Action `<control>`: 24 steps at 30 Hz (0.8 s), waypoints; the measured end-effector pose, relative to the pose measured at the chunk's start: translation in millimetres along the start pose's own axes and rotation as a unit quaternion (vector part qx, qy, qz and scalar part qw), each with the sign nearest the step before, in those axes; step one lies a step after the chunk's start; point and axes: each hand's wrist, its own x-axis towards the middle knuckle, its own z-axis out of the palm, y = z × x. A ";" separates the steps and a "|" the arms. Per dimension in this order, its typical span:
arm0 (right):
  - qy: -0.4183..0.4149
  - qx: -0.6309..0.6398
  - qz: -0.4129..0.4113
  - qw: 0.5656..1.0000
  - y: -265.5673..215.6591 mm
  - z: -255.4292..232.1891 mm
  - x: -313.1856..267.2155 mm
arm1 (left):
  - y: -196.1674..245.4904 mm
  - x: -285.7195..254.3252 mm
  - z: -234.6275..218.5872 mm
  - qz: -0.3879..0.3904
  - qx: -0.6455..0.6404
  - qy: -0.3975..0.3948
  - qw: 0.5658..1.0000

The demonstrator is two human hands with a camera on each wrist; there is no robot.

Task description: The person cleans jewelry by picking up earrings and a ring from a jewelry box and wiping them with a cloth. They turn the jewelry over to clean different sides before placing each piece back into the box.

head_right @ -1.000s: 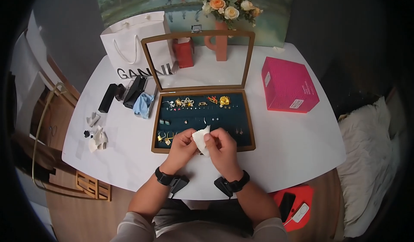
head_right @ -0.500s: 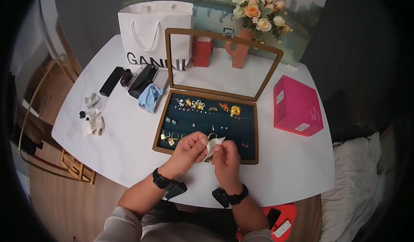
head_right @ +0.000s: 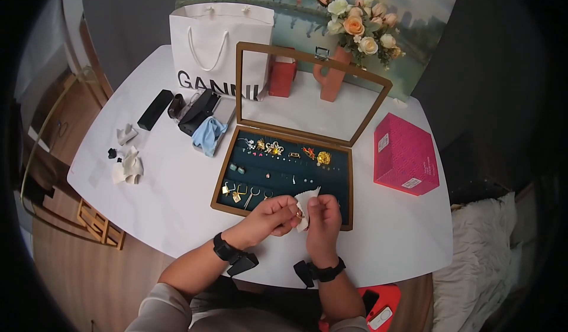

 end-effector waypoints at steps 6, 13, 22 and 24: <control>0.031 -0.043 -0.005 0.999 -0.4 0.7 -3.8 | -0.8 -0.7 4.0 0.032 0.068 0.042 0.996; -0.004 -0.023 -0.020 1.000 -4.6 -0.7 -2.6 | 1.4 0.5 1.4 0.021 0.062 0.058 0.996; -0.108 -0.019 -0.066 0.992 4.8 7.4 -6.7 | 0.0 6.2 -16.6 0.037 -0.056 0.080 0.995; -0.088 -0.017 -0.059 0.994 2.7 8.4 -6.9 | 0.9 5.5 -16.3 0.035 -0.028 0.075 0.996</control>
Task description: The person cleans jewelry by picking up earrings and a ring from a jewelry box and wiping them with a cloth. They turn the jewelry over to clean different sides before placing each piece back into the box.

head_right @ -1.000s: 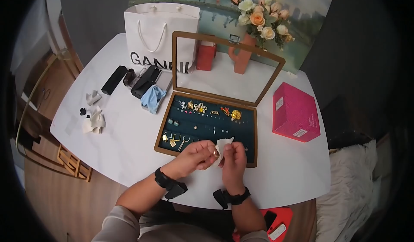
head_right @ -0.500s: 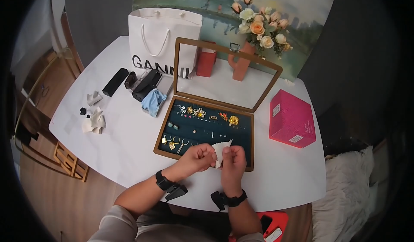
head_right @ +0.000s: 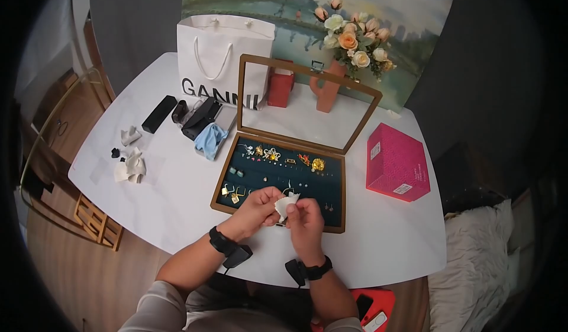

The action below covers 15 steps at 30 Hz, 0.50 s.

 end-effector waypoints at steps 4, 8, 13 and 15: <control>0.039 -0.006 0.031 0.999 -3.6 -4.7 2.6 | 1.1 -4.8 4.3 -0.003 0.045 -0.055 0.997; 0.047 0.003 0.072 0.996 -11.0 -6.9 4.0 | 2.3 -7.0 7.7 -0.013 0.052 -0.074 0.996; 0.005 0.108 0.108 0.988 1.9 -12.2 10.4 | -0.8 -2.8 0.6 -0.018 0.019 -0.084 0.996; -0.007 0.099 0.105 0.990 -3.3 -8.4 9.0 | -2.4 -2.7 -0.7 -0.020 -0.006 -0.078 0.997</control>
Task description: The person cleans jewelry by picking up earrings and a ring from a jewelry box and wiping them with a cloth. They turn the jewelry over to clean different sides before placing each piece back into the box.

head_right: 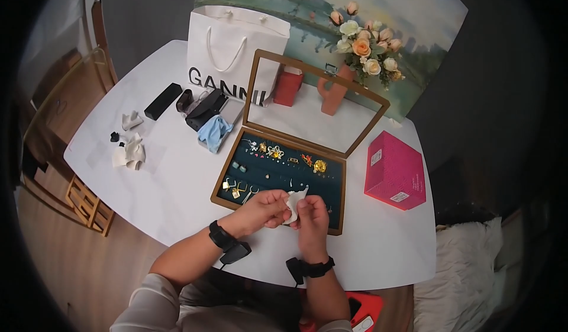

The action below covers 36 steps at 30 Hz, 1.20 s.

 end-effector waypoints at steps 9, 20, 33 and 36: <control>-0.025 -0.069 -0.004 0.997 -7.6 2.1 -7.0 | 3.7 0.6 2.6 -0.002 -0.023 0.000 1.000; 0.052 -0.098 -0.031 0.993 -1.6 -1.4 -4.6 | 4.5 -0.8 4.9 0.000 0.051 -0.015 0.999; 0.004 -0.102 0.014 0.995 -6.8 11.1 -7.7 | 12.3 -6.2 18.6 0.099 0.093 0.060 0.989; -0.013 -0.088 0.028 0.996 -7.5 5.6 -7.8 | 8.9 -4.7 19.4 0.113 0.107 0.052 0.986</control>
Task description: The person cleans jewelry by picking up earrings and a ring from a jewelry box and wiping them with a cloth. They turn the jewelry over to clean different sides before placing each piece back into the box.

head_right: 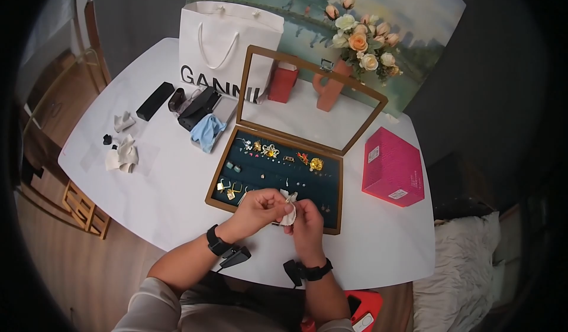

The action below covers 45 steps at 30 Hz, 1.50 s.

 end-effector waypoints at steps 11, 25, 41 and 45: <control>0.070 -0.050 -0.040 0.995 7.7 0.8 3.5 | -2.9 0.6 0.3 0.024 0.038 -0.002 0.999; 0.046 -0.029 -0.072 0.996 1.4 -3.8 -0.9 | -15.6 0.2 -3.4 0.015 0.193 0.056 0.980; 0.080 -0.084 -0.074 0.991 8.6 -7.2 2.7 | -13.3 -0.2 -1.0 0.035 0.262 0.045 0.963; 0.118 -0.061 -0.088 0.987 2.4 -3.9 1.6 | -14.5 0.0 -4.5 0.006 0.235 0.031 0.971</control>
